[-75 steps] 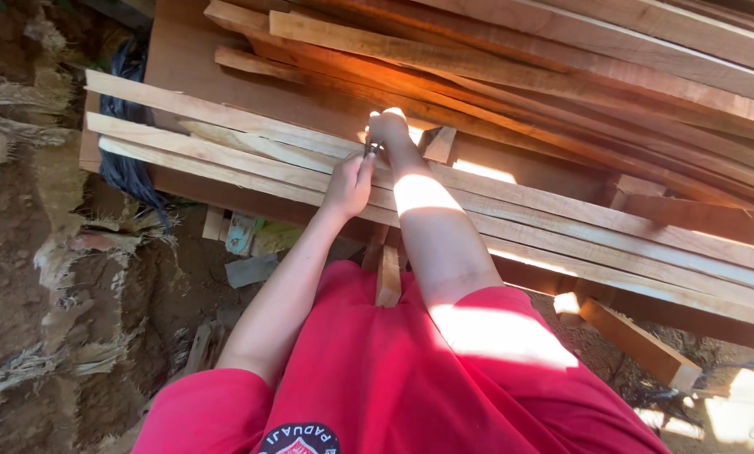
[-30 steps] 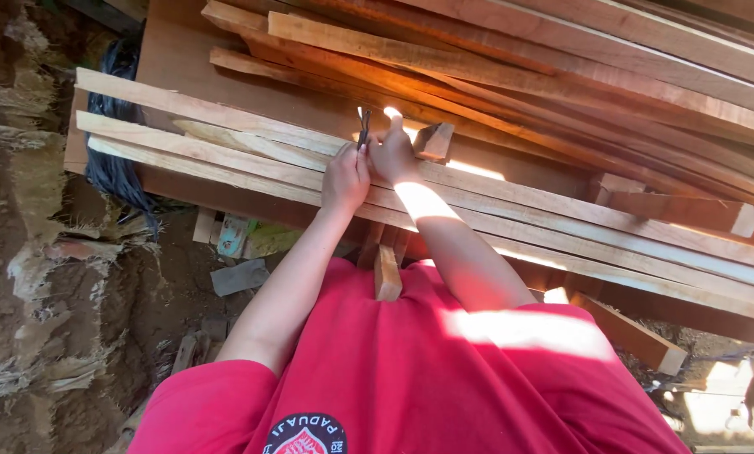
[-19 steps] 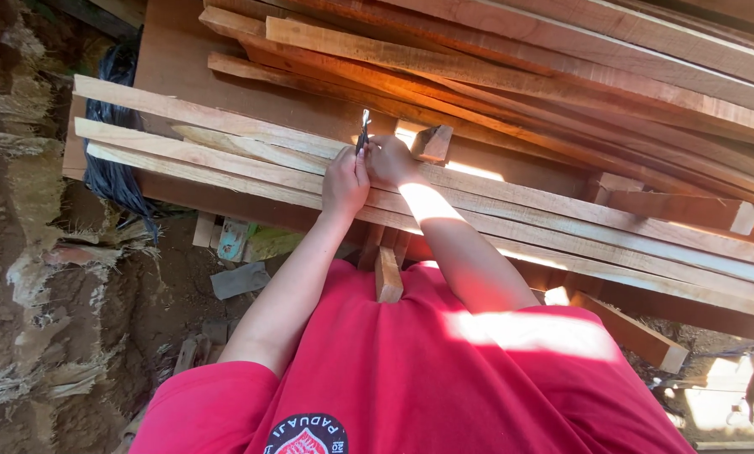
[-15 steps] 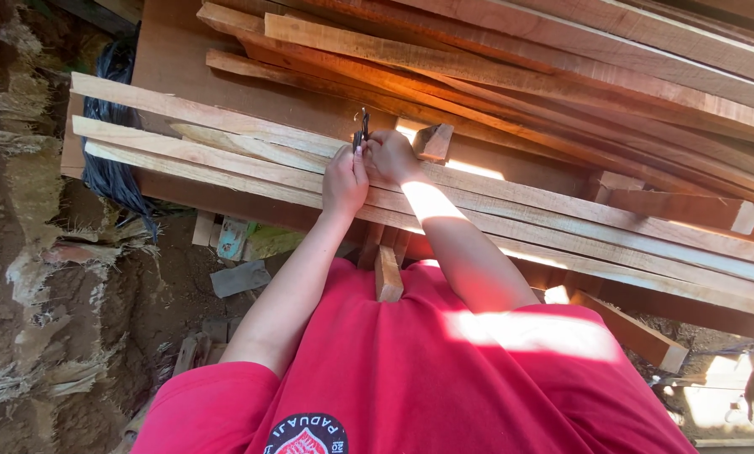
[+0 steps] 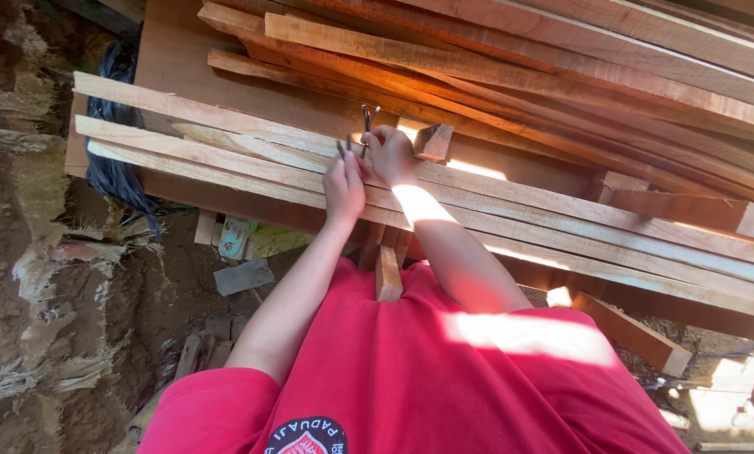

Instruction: Tying a bundle of wooden planks together using black straps and pliers to tighten them.

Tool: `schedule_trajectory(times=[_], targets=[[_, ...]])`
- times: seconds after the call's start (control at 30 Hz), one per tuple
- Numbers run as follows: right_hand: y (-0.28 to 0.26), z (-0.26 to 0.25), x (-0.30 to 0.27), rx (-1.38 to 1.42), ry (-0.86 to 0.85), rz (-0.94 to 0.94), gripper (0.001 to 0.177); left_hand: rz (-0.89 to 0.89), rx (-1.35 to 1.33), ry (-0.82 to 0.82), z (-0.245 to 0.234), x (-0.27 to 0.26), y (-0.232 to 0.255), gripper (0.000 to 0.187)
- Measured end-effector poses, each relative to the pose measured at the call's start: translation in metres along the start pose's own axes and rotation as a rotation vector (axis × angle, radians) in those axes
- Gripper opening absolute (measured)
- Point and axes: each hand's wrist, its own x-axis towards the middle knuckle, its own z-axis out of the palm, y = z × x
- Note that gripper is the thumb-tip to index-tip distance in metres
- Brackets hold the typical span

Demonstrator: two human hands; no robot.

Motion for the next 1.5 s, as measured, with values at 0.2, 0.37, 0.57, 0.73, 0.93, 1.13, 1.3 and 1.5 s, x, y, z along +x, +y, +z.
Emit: schedule_trajectory(times=[0.2,0.37,0.57,0.73,0.93,1.13,1.3,1.5], targets=[[-0.027,-0.003,0.007,-0.075,-0.061,0.125,0.017,0.063,-0.027,-0.118,-0.003,-0.003,0.017,0.040],[-0.035,0.001,0.021,-0.281,-0.141,0.182,0.024,-0.116,-0.112,-0.142,-0.009,0.001,0.012,0.045],[-0.008,0.017,0.050,-0.356,-0.182,0.112,0.023,-0.473,-0.282,-0.063,-0.012,0.063,0.038,0.048],[0.011,0.016,0.065,-0.368,-0.193,0.125,0.030,-0.491,-0.143,-0.152,0.029,0.102,0.002,0.050],[-0.025,-0.002,0.045,-0.395,-0.245,0.179,0.043,-0.562,-0.074,-0.211,0.041,0.110,-0.012,0.043],[-0.017,0.009,0.050,-0.473,-0.270,0.190,0.036,-0.723,-0.422,-0.185,0.035,0.130,0.001,0.033],[-0.026,0.003,0.046,-0.511,-0.326,0.157,0.039,-0.975,-0.297,-0.097,0.075,0.148,-0.074,0.027],[-0.026,0.016,0.052,-0.498,-0.356,0.134,0.044,-0.844,-0.492,-0.199,0.042,0.135,0.020,0.023]])
